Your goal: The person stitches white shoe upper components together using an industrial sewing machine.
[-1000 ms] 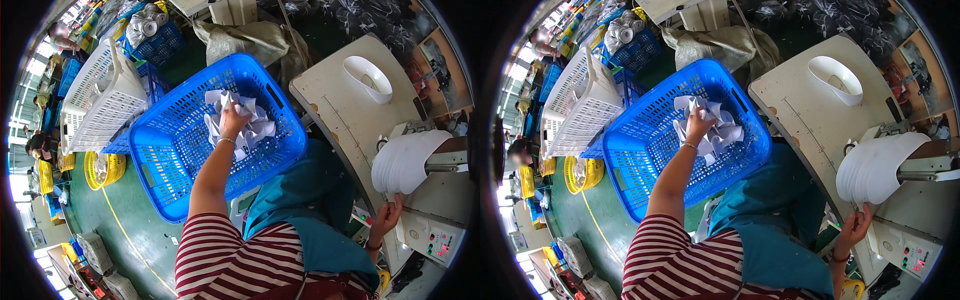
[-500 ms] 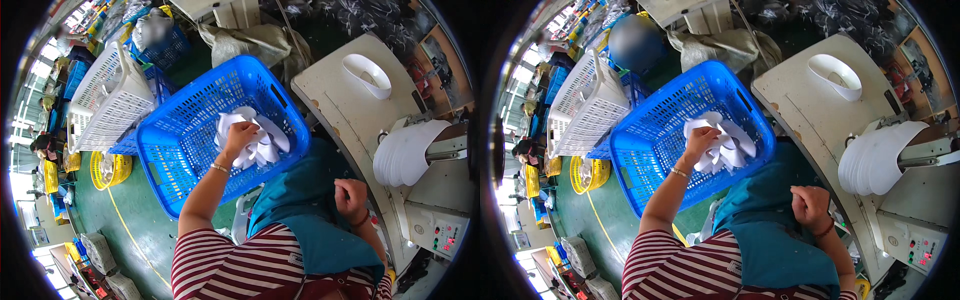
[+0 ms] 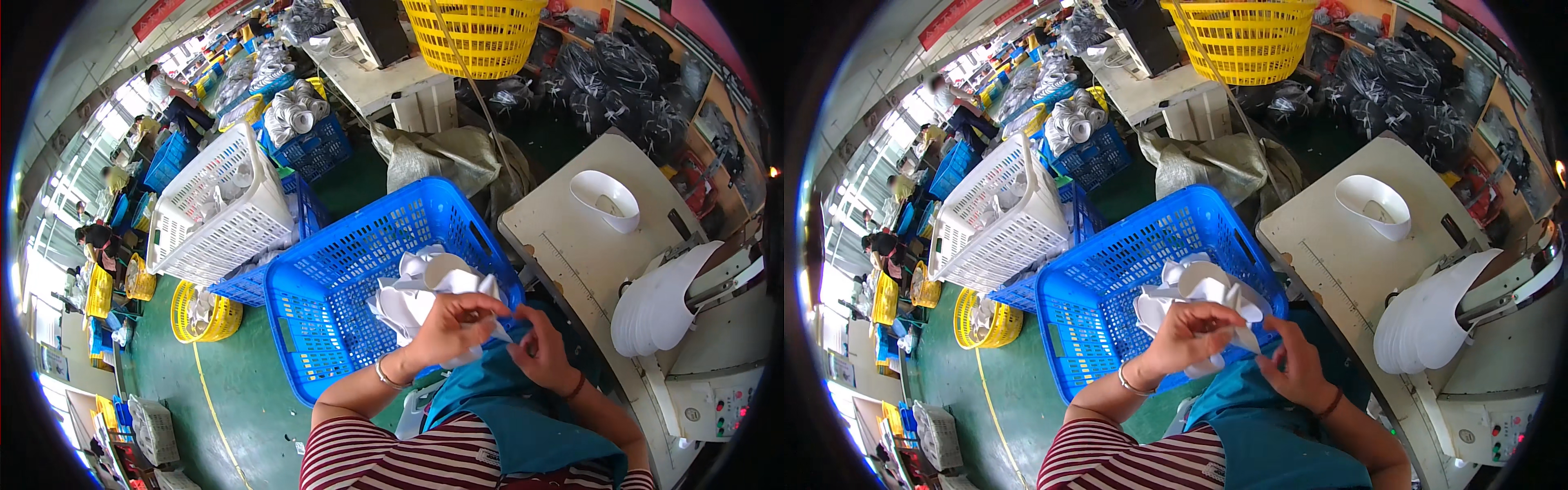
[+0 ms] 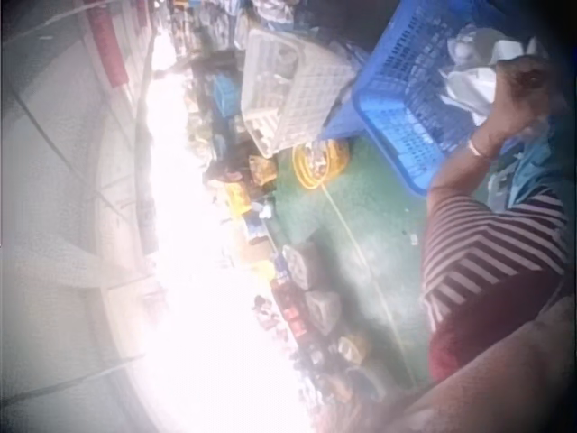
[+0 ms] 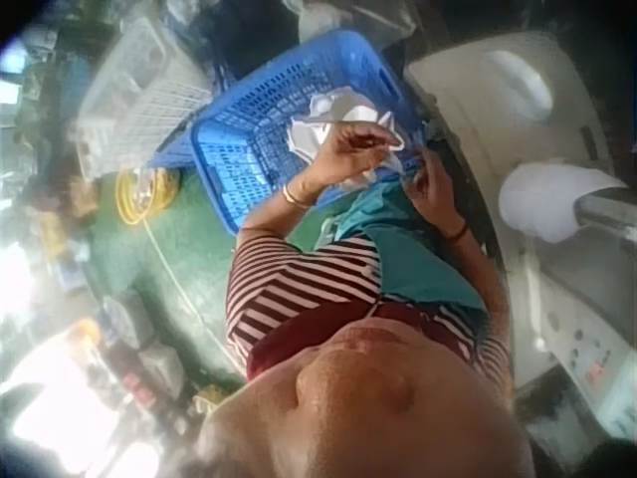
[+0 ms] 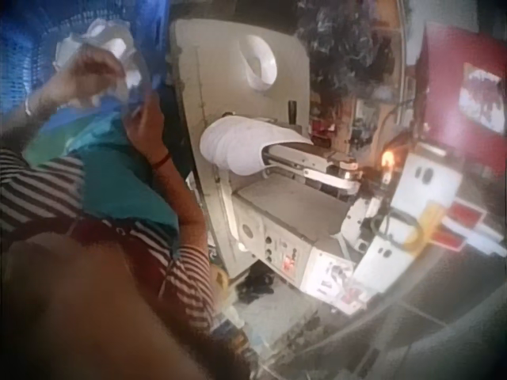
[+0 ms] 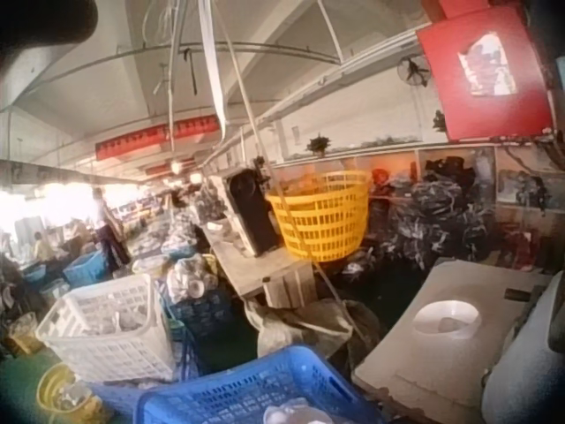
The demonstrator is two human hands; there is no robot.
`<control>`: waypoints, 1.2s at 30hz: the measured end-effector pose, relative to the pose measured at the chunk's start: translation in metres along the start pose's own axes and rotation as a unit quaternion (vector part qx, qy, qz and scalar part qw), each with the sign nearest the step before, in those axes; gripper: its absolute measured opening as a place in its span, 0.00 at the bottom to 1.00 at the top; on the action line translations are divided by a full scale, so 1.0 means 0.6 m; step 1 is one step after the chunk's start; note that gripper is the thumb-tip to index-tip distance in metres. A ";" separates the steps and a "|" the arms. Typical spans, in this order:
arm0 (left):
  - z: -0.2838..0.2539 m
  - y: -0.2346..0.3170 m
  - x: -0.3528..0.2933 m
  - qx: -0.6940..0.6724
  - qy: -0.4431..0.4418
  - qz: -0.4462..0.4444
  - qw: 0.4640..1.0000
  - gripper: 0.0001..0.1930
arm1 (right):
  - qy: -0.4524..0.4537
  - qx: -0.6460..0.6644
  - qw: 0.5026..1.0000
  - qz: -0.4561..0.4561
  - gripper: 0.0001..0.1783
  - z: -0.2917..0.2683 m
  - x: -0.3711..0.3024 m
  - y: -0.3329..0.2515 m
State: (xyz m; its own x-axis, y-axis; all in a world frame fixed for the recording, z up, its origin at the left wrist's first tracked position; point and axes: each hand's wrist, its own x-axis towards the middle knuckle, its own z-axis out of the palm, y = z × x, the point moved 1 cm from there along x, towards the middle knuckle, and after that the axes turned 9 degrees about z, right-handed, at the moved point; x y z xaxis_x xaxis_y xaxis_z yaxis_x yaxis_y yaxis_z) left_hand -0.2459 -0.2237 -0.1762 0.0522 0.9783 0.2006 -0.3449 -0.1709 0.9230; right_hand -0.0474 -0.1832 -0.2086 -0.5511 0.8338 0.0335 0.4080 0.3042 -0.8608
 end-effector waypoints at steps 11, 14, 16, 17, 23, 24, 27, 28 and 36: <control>0.020 -0.005 -0.012 0.043 -0.019 0.036 0.998 0.11 | -0.071 -0.100 0.989 -0.083 0.12 0.060 0.049 0.082; 0.008 -0.013 -0.028 0.176 -0.024 -0.024 0.984 0.12 | -0.044 -0.153 0.984 -0.074 0.09 0.068 0.053 0.096; 0.000 -0.013 -0.036 0.271 -0.031 0.014 0.962 0.12 | -0.021 -0.156 0.984 -0.087 0.08 0.081 0.052 0.113; -0.007 -0.014 -0.038 0.275 -0.024 0.036 0.961 0.12 | -0.007 -0.159 0.983 -0.087 0.08 0.081 0.050 0.121; -0.020 -0.005 -0.056 0.264 0.018 0.056 0.963 0.10 | -0.006 -0.209 0.976 -0.064 0.06 0.084 0.060 0.127; -0.026 -0.001 -0.052 0.265 0.040 0.059 0.961 0.09 | -0.006 -0.213 0.975 -0.067 0.06 0.083 0.065 0.127; -0.040 0.037 -0.060 0.217 0.074 0.052 0.972 0.09 | -0.012 -0.239 0.970 -0.038 0.07 0.088 0.067 0.137; -0.051 0.051 -0.062 0.209 0.088 0.061 0.972 0.08 | -0.007 -0.239 0.970 -0.035 0.07 0.085 0.060 0.161; -0.035 0.095 -0.030 -0.010 0.181 0.111 0.977 0.23 | -0.065 -0.319 0.944 0.047 0.10 0.105 0.051 0.167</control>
State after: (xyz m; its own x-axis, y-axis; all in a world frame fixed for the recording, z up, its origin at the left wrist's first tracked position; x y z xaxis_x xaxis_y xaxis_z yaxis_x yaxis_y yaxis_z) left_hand -0.2860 -0.2485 -0.1340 -0.3597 0.8952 0.2630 -0.3284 -0.3853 0.8624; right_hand -0.0690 -0.1563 -0.3259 -0.5587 0.8196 -0.1270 0.7920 0.4819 -0.3748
